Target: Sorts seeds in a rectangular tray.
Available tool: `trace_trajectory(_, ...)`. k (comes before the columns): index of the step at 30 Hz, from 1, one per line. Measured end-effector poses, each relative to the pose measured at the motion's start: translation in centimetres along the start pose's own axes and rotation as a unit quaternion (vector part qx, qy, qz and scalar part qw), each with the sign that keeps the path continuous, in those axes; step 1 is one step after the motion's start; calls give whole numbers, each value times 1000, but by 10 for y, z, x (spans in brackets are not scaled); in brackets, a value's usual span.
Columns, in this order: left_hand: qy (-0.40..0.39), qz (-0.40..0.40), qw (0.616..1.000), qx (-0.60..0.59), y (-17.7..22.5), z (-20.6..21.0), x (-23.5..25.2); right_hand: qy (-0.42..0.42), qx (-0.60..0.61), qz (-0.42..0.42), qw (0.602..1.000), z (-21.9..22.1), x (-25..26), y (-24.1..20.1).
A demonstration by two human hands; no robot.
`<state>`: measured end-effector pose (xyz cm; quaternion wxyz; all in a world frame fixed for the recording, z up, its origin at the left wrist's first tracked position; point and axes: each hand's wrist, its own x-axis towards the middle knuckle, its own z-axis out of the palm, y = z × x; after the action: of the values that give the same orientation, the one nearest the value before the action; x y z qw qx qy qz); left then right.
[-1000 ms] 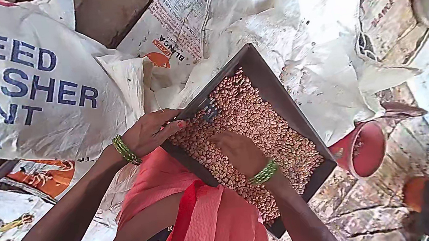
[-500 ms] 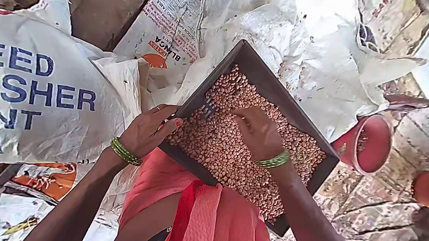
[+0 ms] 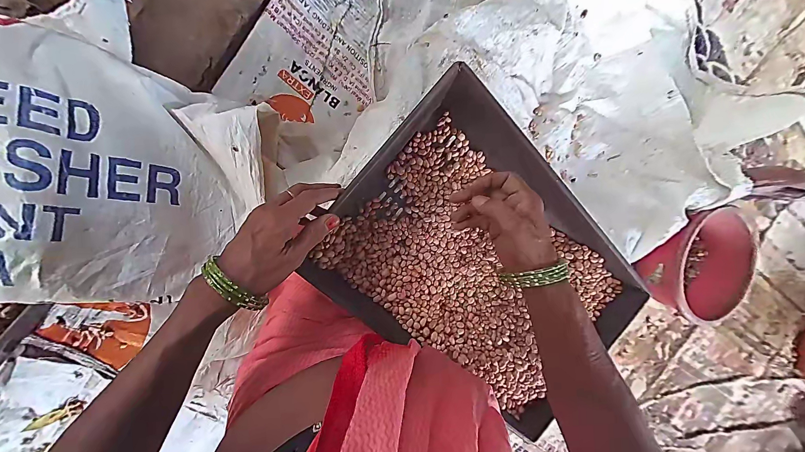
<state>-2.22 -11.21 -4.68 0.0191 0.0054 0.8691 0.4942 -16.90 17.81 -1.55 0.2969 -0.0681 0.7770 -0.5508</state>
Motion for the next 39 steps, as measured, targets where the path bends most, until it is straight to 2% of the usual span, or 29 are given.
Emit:
trace_trajectory(1,-2,1,1000,1,1,0,1,-22,-25,9,999,-2,-5,0)
trace_trajectory(3,-8,0,1000,6,3,1,3,-59,-157,-10,986,5,-17,1)
trace_trajectory(6,-12,0,1000,21,5,1,3,-45,-328,-138,933,26,-20,19)
trace_trajectory(8,-10,-2,1000,23,5,1,2,-12,-375,-197,906,35,-18,31)
trace_trajectory(10,-7,-4,1000,20,5,0,1,10,-375,-218,901,39,-16,35)
trace_trajectory(12,4,3,1000,17,5,-1,1,22,-322,-173,930,33,-16,32)
trace_trajectory(15,64,28,996,49,11,-4,2,7,-91,-16,996,13,-14,15)
trace_trajectory(17,88,58,991,79,23,-6,6,-23,73,36,996,5,-11,11)
trace_trajectory(18,84,74,990,86,30,-5,8,-37,115,51,991,5,-12,10)
trace_trajectory(20,36,105,990,92,39,1,8,-69,119,72,988,11,-15,8)
trace_trajectory(21,-7,121,988,95,41,6,7,-82,78,69,991,17,-17,7)
trace_trajectory(23,-112,152,976,104,46,17,-2,-96,-85,23,991,30,-24,6)
trace_trajectory(26,-271,181,944,57,63,31,-19,-76,-301,-136,941,52,-26,21)
trace_trajectory(28,-281,215,935,36,70,40,-30,-54,-370,-178,910,51,-22,28)
trace_trajectory(30,-265,222,937,39,72,45,-36,-2,-408,-182,895,34,-13,30)
trace_trajectory(32,-256,216,941,50,70,49,-38,72,-429,-170,884,14,-5,27)
trace_trajectory(34,-258,210,941,56,69,51,-38,104,-421,-172,885,6,-4,19)
trace_trajectory(37,-262,213,939,60,71,50,-37,26,-391,-208,896,23,-17,11)
trace_trajectory(39,-263,216,938,63,71,49,-36,-32,-415,-244,876,40,-23,18)
